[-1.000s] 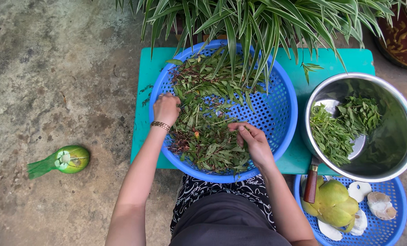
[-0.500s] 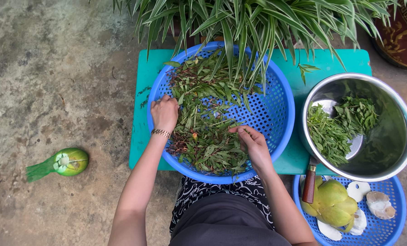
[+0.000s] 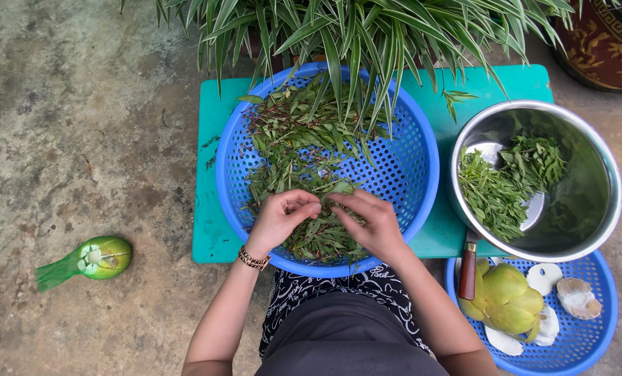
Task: The person sits at a low table outdoors and manually separates green leaves from stems. They pick up bunches of leafy greens from a blue plastic basket, strip the leaves from the stems by hand, and place the leaves into a stainless steel bowl. The stems are discarded back into the basket.
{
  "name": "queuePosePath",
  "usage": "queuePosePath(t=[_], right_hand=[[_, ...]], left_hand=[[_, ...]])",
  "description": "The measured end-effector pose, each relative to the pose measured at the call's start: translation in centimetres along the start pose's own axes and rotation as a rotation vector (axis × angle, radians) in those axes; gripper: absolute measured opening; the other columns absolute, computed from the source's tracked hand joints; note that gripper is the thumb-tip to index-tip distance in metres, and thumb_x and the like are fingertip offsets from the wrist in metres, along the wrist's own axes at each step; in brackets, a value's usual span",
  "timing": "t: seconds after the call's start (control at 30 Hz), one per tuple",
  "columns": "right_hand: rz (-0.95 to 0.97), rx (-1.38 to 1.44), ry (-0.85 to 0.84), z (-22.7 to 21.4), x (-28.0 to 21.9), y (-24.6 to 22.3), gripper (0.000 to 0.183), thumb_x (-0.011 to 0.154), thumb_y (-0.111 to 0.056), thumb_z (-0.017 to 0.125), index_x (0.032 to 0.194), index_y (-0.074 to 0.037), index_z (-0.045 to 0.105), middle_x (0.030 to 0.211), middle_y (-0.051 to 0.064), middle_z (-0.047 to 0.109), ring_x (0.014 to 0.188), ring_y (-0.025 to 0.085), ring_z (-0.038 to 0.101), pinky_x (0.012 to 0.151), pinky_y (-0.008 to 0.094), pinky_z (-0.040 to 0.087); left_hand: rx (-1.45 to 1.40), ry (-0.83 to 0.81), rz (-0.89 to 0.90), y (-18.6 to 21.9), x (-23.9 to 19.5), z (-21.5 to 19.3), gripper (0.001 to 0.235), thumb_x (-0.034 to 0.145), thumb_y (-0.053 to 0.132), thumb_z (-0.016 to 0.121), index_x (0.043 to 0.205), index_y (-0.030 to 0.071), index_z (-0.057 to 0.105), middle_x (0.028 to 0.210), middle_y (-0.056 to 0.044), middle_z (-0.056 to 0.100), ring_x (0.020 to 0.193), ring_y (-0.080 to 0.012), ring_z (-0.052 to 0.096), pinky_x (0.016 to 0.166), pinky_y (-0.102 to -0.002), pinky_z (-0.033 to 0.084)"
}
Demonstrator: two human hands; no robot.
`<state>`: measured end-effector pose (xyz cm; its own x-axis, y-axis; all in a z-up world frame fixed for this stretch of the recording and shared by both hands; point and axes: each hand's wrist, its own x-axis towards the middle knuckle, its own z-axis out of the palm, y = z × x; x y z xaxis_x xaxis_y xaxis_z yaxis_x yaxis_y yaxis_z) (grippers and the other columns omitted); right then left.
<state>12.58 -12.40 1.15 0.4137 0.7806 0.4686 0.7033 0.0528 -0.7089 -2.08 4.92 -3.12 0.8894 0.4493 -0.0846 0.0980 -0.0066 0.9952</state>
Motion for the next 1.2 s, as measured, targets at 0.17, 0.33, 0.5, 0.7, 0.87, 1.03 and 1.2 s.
queuePosePath(t=[0.17,0.33,0.5,0.7,0.87,1.03,1.2], right_hand=[[-0.101,-0.175,-0.077,0.4,-0.1,0.3,0.027,0.084,-0.004,0.078,0.111,-0.009,0.077,0.077,0.009,0.057,0.065,0.026,0.064,0.056,0.040,0.051],[-0.071,-0.082,-0.110,1.5,-1.3,1.1,0.024,0.081,-0.005,0.076,0.105,-0.007,0.074,0.083,0.007,0.061,0.067,0.026,0.065,0.056,0.038,0.053],[-0.160,-0.223,-0.155,3.3,-2.4,1.3,0.021,0.078,-0.008,0.077,0.097,-0.005,0.068,0.086,0.009,0.060,0.069,0.028,0.067,0.056,0.040,0.053],[-0.050,0.014,-0.321,2.7,-2.0,1.9,0.028,0.077,-0.004,0.073,0.104,-0.003,0.071,0.087,0.011,0.061,0.068,0.030,0.066,0.057,0.040,0.054],[0.047,0.169,-0.318,2.4,-1.9,1.7,0.022,0.083,-0.003,0.073,0.104,0.000,0.072,0.084,0.012,0.063,0.070,0.029,0.065,0.061,0.038,0.052],[0.036,0.189,-0.114,3.9,-3.4,3.9,0.013,0.084,-0.001,0.061,0.094,-0.002,0.068,0.082,0.008,0.064,0.074,0.021,0.064,0.066,0.033,0.052],[0.689,1.162,0.036,2.8,-2.5,7.4,0.010,0.096,-0.003,0.055,0.092,0.002,0.061,0.081,0.009,0.057,0.060,0.014,0.044,0.053,0.028,0.035]], left_hand=[[0.154,-0.024,-0.006,0.7,-0.3,0.9,0.015,0.093,0.015,0.074,0.100,0.002,0.075,0.089,-0.003,0.079,0.080,-0.0072,0.072,0.075,-0.025,0.058],[0.261,0.002,0.046,1.0,-1.3,1.2,0.014,0.092,0.015,0.073,0.096,0.001,0.073,0.084,-0.002,0.076,0.076,-0.0077,0.068,0.072,-0.026,0.055],[0.235,0.087,0.049,-0.2,-2.6,2.4,0.009,0.090,0.010,0.067,0.092,0.001,0.067,0.079,-0.002,0.073,0.074,-0.0080,0.068,0.069,-0.027,0.055],[0.130,0.064,-0.038,-2.5,-3.4,1.6,0.007,0.091,0.009,0.068,0.089,0.002,0.067,0.074,0.001,0.067,0.067,-0.0048,0.057,0.060,-0.024,0.045],[-0.153,-0.007,-0.079,-4.7,-3.3,0.6,0.008,0.094,0.009,0.064,0.090,0.002,0.064,0.075,0.005,0.061,0.070,-0.0031,0.054,0.063,-0.022,0.045],[-0.083,-0.033,-0.070,-3.8,-3.7,1.7,0.007,0.093,0.009,0.065,0.088,0.004,0.065,0.074,0.005,0.060,0.068,-0.0034,0.051,0.061,-0.024,0.042],[0.487,0.107,0.130,0.0,-4.2,1.3,0.015,0.093,0.021,0.072,0.084,0.009,0.070,0.076,0.000,0.069,0.058,-0.0060,0.061,0.054,-0.026,0.047]])
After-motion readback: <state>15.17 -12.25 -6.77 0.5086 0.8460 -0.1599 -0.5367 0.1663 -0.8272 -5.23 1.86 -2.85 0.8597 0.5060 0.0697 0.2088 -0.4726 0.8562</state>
